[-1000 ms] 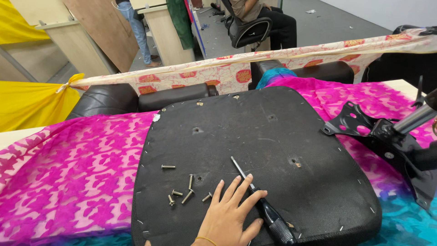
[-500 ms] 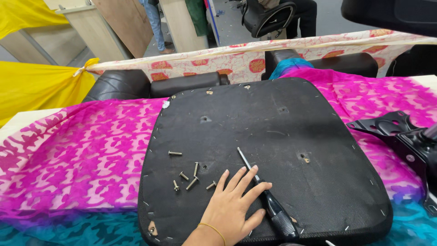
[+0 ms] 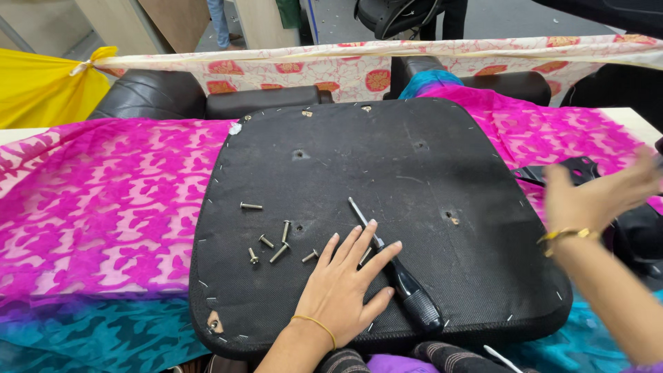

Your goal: The person uses a screwdriver to fasten screws into the underside of a black chair seat. They remove a metal bracket, then reattach it by driving multiple screws into the seat base.

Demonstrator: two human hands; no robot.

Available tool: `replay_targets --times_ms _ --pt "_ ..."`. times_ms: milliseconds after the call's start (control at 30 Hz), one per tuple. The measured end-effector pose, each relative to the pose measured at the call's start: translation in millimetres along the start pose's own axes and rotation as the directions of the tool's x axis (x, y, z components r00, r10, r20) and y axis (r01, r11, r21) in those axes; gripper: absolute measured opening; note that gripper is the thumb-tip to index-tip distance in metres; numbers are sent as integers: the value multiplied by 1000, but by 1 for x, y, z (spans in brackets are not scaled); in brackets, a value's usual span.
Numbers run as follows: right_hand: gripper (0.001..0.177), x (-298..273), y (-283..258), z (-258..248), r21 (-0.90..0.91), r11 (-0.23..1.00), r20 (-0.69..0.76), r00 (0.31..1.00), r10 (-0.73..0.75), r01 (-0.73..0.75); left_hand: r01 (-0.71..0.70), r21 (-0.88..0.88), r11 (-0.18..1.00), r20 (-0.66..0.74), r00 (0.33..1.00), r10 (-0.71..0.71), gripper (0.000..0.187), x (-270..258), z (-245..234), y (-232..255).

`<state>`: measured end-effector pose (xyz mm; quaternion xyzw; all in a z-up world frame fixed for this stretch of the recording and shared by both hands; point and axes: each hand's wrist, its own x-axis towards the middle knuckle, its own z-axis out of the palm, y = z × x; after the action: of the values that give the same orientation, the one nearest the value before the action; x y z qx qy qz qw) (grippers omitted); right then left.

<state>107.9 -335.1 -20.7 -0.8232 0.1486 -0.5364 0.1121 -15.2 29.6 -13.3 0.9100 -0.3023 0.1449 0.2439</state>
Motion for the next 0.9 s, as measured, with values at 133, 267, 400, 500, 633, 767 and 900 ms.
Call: replay_targets --times_ms 133,267,400,500,633,767,900 --pt "60 -55 -94 -52 493 863 672 680 -295 -113 74 30 997 -59 996 -72 72 0 -4 -1" --pt "66 -80 -151 -99 588 806 752 410 -517 -61 109 101 989 -107 989 -98 71 -15 -19 -14" --pt "65 -84 -164 -105 621 783 736 376 -563 -42 271 203 941 -176 955 -237 77 -41 -39 -40" --pt "63 -89 -165 -105 572 811 778 399 -485 -128 437 196 878 -229 891 -392 93 -60 -57 -69" --pt "63 -95 -169 -105 357 885 886 409 -219 -298 464 207 861 -147 885 -441 106 -63 -71 -111" --pt "61 -94 -169 -103 343 830 901 404 -158 -440 451 210 867 -7 888 -460 105 -35 -68 -139" --pt "59 -95 -170 -98 366 798 885 444 -140 -479 362 177 915 18 929 -371 101 -14 -47 -128"
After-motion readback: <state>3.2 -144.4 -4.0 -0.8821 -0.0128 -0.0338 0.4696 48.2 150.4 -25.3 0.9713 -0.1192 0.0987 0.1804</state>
